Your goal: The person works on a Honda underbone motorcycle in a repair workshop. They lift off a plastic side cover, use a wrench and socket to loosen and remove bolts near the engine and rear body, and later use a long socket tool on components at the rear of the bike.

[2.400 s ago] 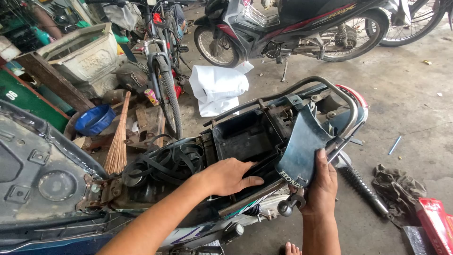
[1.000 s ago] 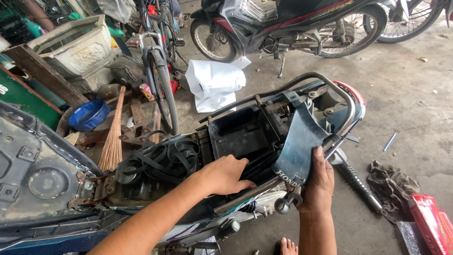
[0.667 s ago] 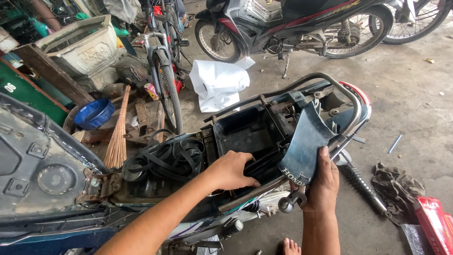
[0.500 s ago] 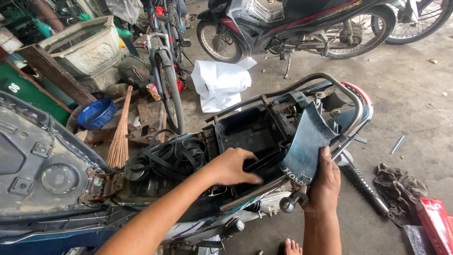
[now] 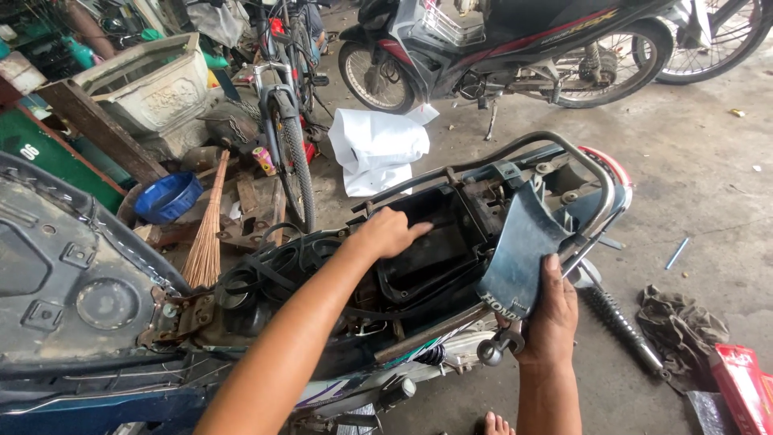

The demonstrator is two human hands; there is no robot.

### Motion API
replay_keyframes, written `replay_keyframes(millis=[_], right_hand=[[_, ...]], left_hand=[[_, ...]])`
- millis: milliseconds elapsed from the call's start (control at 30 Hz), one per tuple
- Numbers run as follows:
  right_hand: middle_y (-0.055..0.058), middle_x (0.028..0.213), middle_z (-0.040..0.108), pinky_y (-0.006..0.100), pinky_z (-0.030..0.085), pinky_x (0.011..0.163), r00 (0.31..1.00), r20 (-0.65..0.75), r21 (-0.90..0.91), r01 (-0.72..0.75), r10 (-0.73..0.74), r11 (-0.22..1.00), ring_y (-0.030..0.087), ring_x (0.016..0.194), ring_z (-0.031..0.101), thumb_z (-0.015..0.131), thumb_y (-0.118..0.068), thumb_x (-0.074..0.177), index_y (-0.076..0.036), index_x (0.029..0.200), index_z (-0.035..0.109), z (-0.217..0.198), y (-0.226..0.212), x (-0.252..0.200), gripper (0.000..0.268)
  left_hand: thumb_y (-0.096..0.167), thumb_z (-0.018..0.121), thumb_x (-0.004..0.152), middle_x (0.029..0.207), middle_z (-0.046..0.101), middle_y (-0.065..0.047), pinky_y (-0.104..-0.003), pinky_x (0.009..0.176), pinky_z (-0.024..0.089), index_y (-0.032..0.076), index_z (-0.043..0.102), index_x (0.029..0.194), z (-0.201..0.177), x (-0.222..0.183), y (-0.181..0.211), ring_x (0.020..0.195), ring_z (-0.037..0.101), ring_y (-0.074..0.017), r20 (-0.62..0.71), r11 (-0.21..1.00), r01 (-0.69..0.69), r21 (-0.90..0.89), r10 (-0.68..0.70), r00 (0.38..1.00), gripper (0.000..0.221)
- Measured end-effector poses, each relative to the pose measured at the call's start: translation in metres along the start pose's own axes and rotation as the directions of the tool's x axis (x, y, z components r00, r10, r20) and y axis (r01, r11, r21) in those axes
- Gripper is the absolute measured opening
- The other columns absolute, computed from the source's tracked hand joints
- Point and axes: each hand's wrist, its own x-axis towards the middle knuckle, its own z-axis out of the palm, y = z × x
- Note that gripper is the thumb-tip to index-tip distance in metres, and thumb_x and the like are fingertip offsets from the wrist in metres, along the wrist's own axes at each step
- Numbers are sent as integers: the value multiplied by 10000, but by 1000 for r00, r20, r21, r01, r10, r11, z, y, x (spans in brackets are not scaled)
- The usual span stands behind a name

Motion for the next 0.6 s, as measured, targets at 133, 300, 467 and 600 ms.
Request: replay_keyframes(millis=[133, 300, 467, 600], right_hand=[[76, 861, 699, 263, 514, 408, 1000, 0, 16, 6, -6, 1000, 148, 563, 672, 629, -410, 1035, -32, 1155, 610, -7, 3, 4, 397], [73, 830, 707, 258, 494, 371, 999, -7, 29, -39, 39, 999, 140, 517, 654, 622, -399, 1021, -27, 1131, 633, -6, 3, 4, 389], [74, 857, 706, 267, 506, 391, 1000, 2, 57, -17, 17, 998, 146, 546, 666, 627, -388, 1031, -26, 1146, 616, -2, 3, 4, 380], [104, 857, 715, 270, 498, 377, 1000, 24, 40, -10, 9, 999, 159, 529, 660, 625, -400, 1030, -8, 1155, 622, -1, 2, 1, 411]], left_hand=[[701, 402, 999, 1073, 737, -273, -478, 985, 536, -16, 786, 993, 3, 3, 12, 1072, 691, -423, 12, 991, 14, 136, -16, 1000, 813], [673, 485, 977, 1104, 723, -263, -484, 983, 531, 0, 786, 1021, -16, 1, 31, 1098, 680, -424, 12, 991, 72, 116, -73, 997, 738], [473, 684, 849, 1321, 608, -222, -450, 1032, 486, 58, 634, 1291, 11, -1, 32, 1220, 608, -393, -144, 985, -101, -140, 80, 986, 608], [251, 728, 895, 1613, 254, -167, -535, 1169, 262, 72, 508, 1453, 37, -21, 24, 1463, 274, -405, -164, 910, -385, -154, 361, 918, 626]])
